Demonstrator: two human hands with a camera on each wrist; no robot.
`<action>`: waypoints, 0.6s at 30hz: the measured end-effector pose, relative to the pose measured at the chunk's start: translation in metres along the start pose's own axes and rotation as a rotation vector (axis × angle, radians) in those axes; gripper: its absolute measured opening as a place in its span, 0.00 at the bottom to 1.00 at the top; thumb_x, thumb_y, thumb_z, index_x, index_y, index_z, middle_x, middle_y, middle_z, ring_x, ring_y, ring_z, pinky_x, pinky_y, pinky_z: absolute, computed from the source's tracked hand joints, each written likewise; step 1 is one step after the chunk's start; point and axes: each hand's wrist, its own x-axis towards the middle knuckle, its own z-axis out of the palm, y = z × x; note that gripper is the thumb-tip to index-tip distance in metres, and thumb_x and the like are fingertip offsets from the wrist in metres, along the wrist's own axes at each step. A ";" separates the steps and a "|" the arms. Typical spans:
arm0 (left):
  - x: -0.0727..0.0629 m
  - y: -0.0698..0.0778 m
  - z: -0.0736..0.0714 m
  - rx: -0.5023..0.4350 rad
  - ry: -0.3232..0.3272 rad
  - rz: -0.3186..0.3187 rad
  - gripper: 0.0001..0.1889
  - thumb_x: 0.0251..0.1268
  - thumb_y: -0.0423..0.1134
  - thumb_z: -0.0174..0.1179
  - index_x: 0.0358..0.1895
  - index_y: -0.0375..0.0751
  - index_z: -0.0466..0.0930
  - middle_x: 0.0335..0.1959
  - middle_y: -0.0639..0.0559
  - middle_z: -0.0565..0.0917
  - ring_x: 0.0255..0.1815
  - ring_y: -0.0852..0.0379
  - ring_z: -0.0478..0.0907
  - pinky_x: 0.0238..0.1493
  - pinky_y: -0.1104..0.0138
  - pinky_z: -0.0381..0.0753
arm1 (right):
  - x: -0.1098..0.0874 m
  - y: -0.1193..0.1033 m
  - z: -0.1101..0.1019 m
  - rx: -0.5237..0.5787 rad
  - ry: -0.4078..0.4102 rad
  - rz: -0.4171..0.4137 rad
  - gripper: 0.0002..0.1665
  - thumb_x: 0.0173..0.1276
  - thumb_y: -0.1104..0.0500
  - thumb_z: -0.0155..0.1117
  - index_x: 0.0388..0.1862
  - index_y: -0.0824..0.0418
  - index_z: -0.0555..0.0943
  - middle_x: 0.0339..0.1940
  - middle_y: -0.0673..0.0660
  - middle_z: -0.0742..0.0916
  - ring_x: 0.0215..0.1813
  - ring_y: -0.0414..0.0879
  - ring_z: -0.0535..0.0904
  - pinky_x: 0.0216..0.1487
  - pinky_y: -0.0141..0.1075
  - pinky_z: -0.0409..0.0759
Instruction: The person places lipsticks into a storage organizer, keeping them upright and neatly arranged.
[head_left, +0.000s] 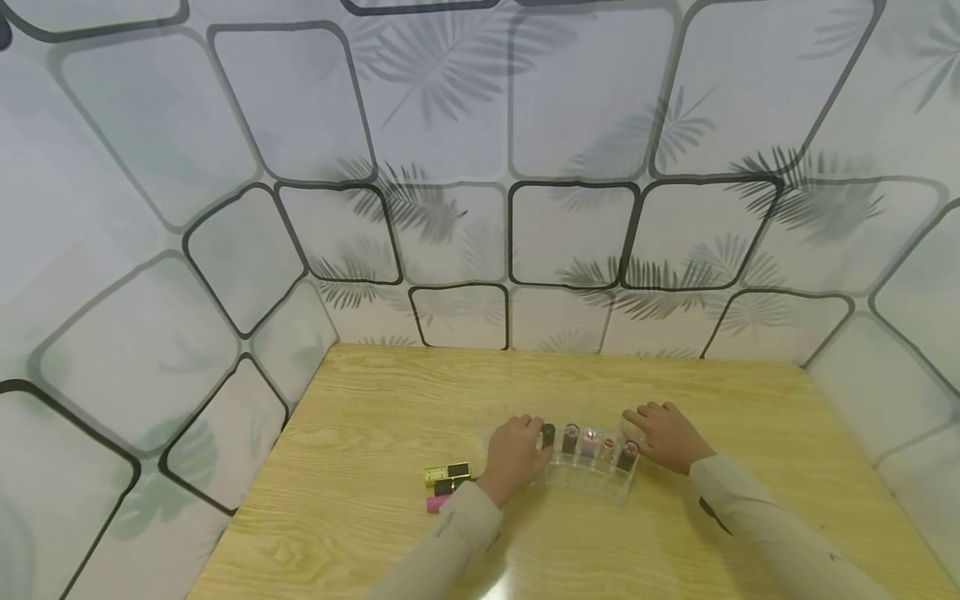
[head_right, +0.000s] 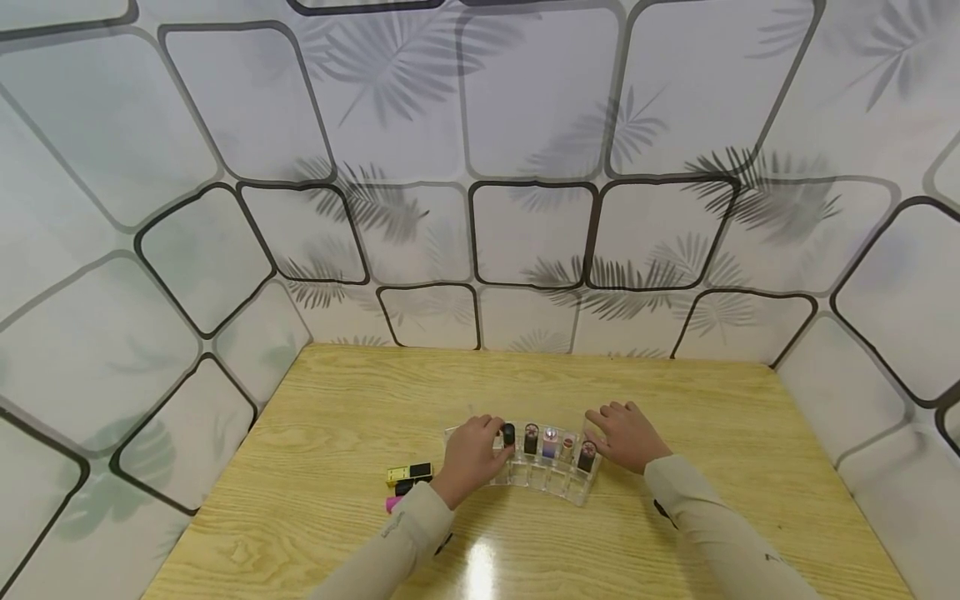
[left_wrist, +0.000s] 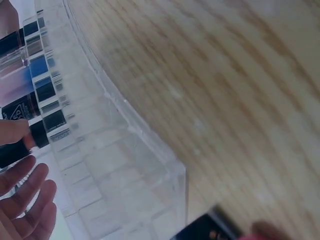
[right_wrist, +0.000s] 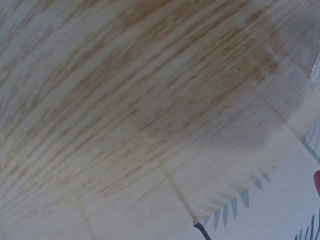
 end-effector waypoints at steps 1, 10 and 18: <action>0.000 0.000 -0.002 0.009 -0.007 0.001 0.16 0.52 0.51 0.66 0.39 0.45 0.81 0.32 0.54 0.84 0.27 0.62 0.78 0.25 0.78 0.74 | 0.000 0.000 0.000 -0.002 0.000 0.000 0.18 0.63 0.49 0.60 0.46 0.58 0.78 0.32 0.55 0.83 0.36 0.50 0.79 0.41 0.50 0.77; -0.006 -0.005 -0.029 0.075 -0.022 0.013 0.19 0.51 0.51 0.66 0.43 0.44 0.80 0.35 0.52 0.79 0.32 0.60 0.75 0.29 0.74 0.75 | 0.000 -0.001 0.000 -0.003 -0.003 0.010 0.17 0.63 0.50 0.60 0.45 0.58 0.77 0.32 0.55 0.83 0.36 0.50 0.79 0.41 0.50 0.77; -0.016 -0.016 -0.041 0.104 0.048 0.086 0.19 0.48 0.51 0.67 0.40 0.45 0.79 0.33 0.54 0.79 0.33 0.58 0.75 0.37 0.68 0.77 | -0.001 0.000 0.001 0.002 0.003 0.005 0.17 0.64 0.49 0.60 0.46 0.58 0.77 0.31 0.54 0.82 0.35 0.49 0.78 0.41 0.49 0.77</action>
